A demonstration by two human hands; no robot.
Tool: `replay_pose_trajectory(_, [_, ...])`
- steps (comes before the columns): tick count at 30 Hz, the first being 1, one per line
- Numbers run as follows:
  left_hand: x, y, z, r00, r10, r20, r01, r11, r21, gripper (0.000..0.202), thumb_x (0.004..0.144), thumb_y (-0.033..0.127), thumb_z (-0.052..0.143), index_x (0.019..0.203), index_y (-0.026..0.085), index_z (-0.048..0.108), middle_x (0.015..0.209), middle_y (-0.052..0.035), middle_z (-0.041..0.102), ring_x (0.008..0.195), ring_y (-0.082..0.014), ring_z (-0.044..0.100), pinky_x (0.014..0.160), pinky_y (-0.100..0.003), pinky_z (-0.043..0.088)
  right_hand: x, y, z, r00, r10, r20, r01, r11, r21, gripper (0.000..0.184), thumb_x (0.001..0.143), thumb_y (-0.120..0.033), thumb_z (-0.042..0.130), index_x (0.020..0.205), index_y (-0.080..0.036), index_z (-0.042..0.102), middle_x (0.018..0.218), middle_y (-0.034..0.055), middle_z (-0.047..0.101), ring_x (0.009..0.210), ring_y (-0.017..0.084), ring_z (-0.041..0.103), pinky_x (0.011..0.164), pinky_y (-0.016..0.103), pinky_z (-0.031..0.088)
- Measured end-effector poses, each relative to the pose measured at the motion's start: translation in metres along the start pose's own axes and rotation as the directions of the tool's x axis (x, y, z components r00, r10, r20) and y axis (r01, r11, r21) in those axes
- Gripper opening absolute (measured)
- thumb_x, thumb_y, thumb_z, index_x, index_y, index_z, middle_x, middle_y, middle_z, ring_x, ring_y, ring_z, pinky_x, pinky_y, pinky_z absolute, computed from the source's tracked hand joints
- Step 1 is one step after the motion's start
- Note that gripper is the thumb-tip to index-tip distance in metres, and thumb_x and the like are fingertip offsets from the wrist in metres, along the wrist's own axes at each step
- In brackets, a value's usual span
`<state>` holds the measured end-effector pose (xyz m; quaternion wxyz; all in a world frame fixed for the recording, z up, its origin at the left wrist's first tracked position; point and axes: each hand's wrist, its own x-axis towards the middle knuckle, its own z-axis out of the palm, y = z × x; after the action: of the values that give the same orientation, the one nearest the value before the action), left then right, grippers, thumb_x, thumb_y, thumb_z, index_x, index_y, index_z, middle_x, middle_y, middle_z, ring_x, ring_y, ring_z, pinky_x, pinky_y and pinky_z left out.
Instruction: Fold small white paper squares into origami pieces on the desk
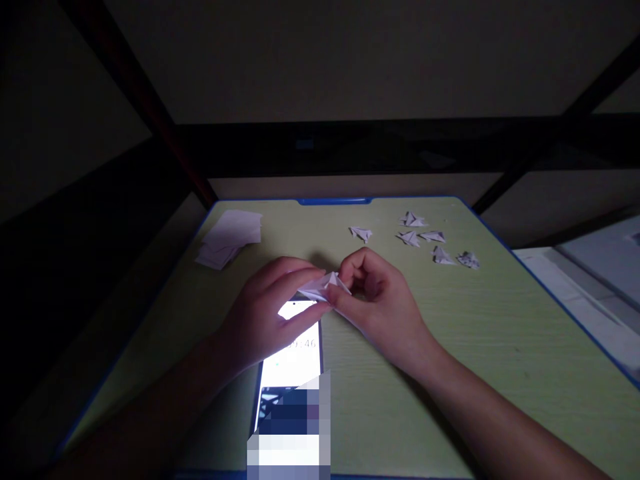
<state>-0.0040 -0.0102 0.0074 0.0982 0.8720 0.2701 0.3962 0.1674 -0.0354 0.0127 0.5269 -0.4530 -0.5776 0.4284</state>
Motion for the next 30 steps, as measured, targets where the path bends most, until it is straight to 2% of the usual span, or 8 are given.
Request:
replay_pose_trajectory(5, [-0.001, 0.002, 0.002, 0.995, -0.096, 0.007, 0.096, 0.988, -0.124, 0.015, 0.084, 0.020, 0.055, 0.097, 0.012, 0.057, 0.091, -0.0069, 0.060, 0.079, -0.0129, 0.057, 0.068, -0.026, 0.050, 0.000, 0.000, -0.001, 1.000, -0.025, 0.007, 0.026, 0.999, -0.030, 0.018, 0.069, -0.014, 0.067, 0.071, -0.021, 0.050, 0.063, -0.0041, 0.050, 0.056, 0.009, 0.045, 0.049, 0.023, 0.035])
replay_pose_trajectory(14, [-0.002, -0.003, -0.002, 0.998, -0.058, 0.024, 0.059, 0.995, -0.074, 0.013, 0.087, 0.019, 0.051, 0.097, 0.013, 0.059, 0.092, -0.0067, 0.062, 0.079, -0.0124, 0.058, 0.067, -0.025, 0.051, 0.001, -0.001, -0.001, 1.000, 0.014, 0.026, -0.014, 1.000, -0.003, 0.017, 0.071, -0.018, 0.069, 0.072, -0.020, 0.051, 0.063, -0.0035, 0.051, 0.056, 0.009, 0.047, 0.050, 0.024, 0.038])
replay_pose_trajectory(22, [-0.002, -0.001, 0.010, 0.982, -0.181, -0.049, 0.168, 0.965, -0.199, 0.014, 0.081, 0.011, 0.055, 0.094, 0.013, 0.059, 0.089, -0.0055, 0.061, 0.072, -0.0097, 0.058, 0.063, -0.022, 0.051, 0.000, 0.000, 0.000, 0.999, 0.022, 0.026, -0.022, 1.000, -0.005, 0.023, 0.066, -0.017, 0.073, 0.074, -0.021, 0.052, 0.061, -0.0044, 0.052, 0.052, 0.010, 0.049, 0.047, 0.024, 0.039])
replay_pose_trajectory(30, [-0.001, -0.002, 0.012, 0.952, -0.298, -0.064, 0.266, 0.915, -0.303, 0.014, 0.076, 0.009, 0.057, 0.089, 0.014, 0.058, 0.083, -0.0035, 0.061, 0.063, -0.0084, 0.057, 0.053, -0.019, 0.049, 0.001, -0.003, -0.004, 0.999, -0.003, 0.049, 0.001, 0.999, 0.038, 0.015, 0.072, -0.024, 0.069, 0.080, -0.022, 0.057, 0.067, -0.0015, 0.055, 0.059, 0.012, 0.050, 0.051, 0.025, 0.040])
